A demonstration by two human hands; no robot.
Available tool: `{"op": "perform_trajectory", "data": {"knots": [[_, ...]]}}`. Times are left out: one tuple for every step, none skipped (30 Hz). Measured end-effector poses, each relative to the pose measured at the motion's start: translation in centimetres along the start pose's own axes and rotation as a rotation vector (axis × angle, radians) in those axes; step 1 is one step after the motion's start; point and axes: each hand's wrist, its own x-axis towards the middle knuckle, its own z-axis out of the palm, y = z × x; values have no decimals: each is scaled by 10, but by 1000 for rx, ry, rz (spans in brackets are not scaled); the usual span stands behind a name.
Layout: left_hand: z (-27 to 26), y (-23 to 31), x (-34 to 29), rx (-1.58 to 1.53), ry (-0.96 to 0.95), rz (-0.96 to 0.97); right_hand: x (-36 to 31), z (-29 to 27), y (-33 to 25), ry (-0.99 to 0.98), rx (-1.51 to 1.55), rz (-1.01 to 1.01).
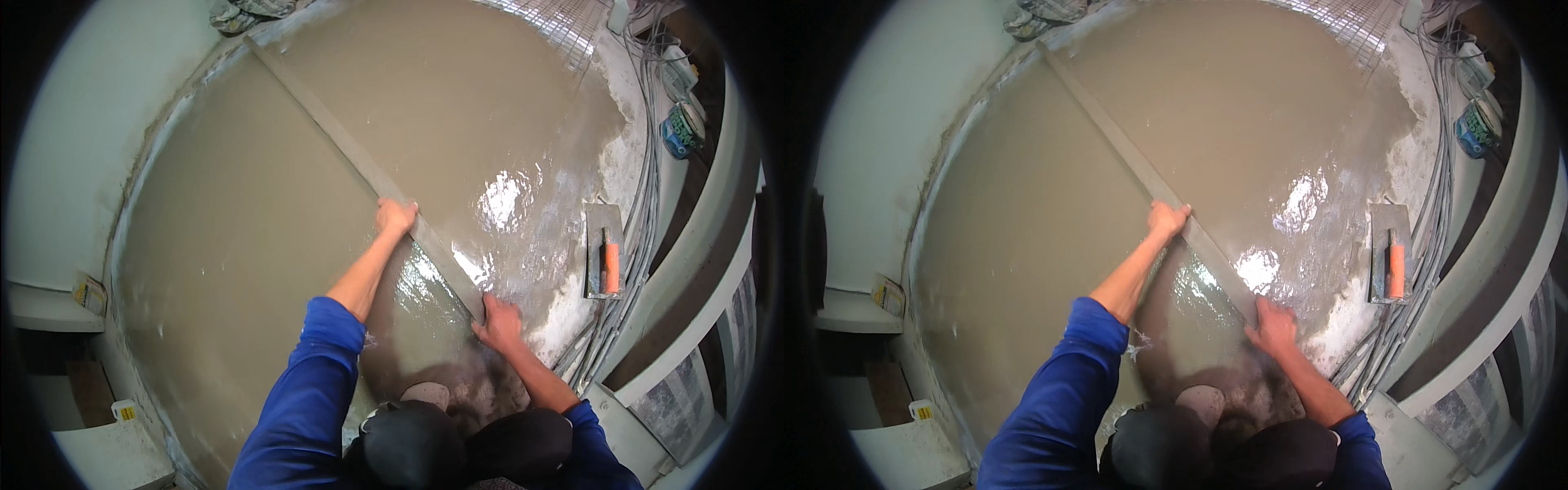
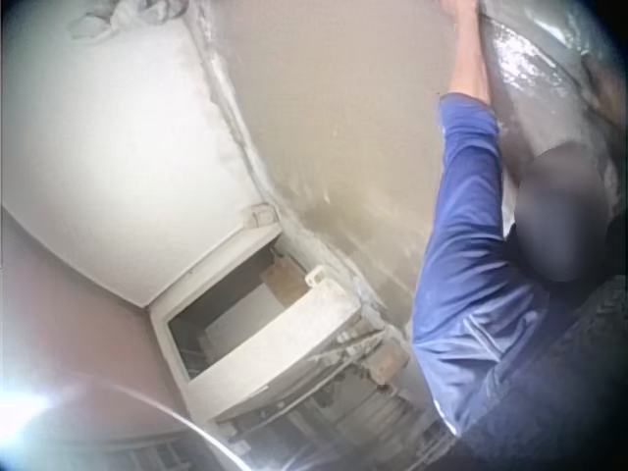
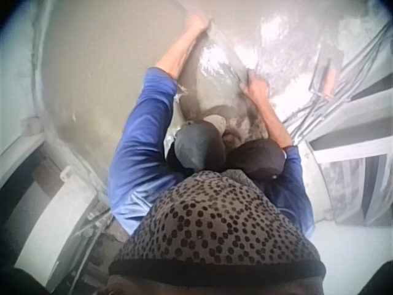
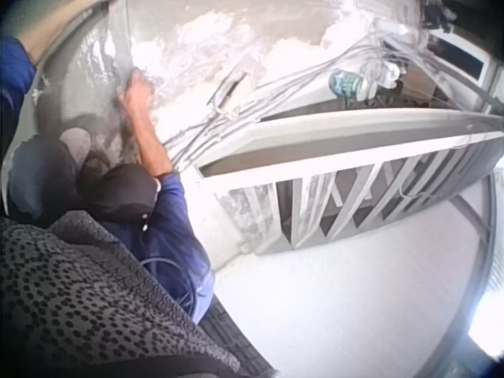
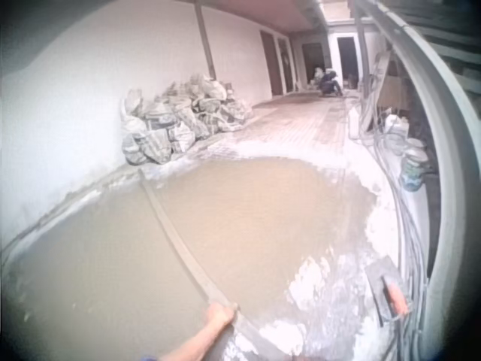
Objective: The person levels wet concrete on a floor using a long straightedge, then smooths the surface with a hand trowel. The person moves around the area to reach different sections, repeatedly dragging the straightedge and troweling the concrete.
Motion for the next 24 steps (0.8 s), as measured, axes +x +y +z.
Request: {"op": "perform_trajectory", "data": {"knots": [[3, 0, -4, 30, -3, 12, -3, -1, 1, 17, 6, -14], [7, -2, -9, 49, 13, 25, -5, -2, 2, -8, -6, 2], [10, -2, -12, 86, 0, 11, -8, -3, 3, 54, 19, -28], [13, -1, -14, 94, 14, 23, -10, -3, 4, 72, 25, -26], [13, 0, -13, 54, 28, 47, -10, -3, 4, 23, 2, 27], [14, 4, -9, 35, 20, 55, -9, -2, 5, 70, 28, 4], [13, 8, -6, 4, 37, 60, -7, -2, 6, 49, 25, 22], [13, 13, -3, 24, 19, 54, -5, -2, 7, 105, 26, -10], [14, 17, -1, 33, 23, 46, -2, -2, 8, 38, 21, 32], [15, 22, 0, 35, 37, 42, -1, -3, 10, 47, 21, 26], [17, 26, -1, 46, 23, 48, 0, -4, 11, 97, 29, -11], [21, 29, -4, 53, 17, 52, -1, -7, 14, 54, 40, 38], [23, 31, -8, 69, -8, 37, -3, -9, 16, 47, 58, 56], [26, 34, -11, 54, -5, 54, -6, -12, 18, -29, 48, 125], [30, 38, -14, 44, -19, 54, -11, -15, 21, 43, 58, 85], [34, 40, -18, 26, -21, 55, -16, -18, 24, 47, 38, 93], [38, 42, -22, 36, -35, 57, -20, -20, 27, 98, 11, 65], [41, 43, -26, 36, -35, 61, -25, -22, 29, 54, 24, 102], [45, 44, -30, 33, -17, 63, -28, -24, 33, 59, 31, 106], [48, 47, -32, 37, -24, 76, -30, -25, 36, 88, 26, 100], [52, 49, -35, 37, -17, 84, -31, -27, 39, 80, 23, 112], [53, 51, -36, 53, -38, 74, -30, -29, 44, 95, 7, 115], [55, 55, -36, 20, -33, 90, -30, -29, 47, 76, -19, 119], [56, 60, -35, 1, -57, 90, -29, -32, 53, 119, -18, 109]]}}
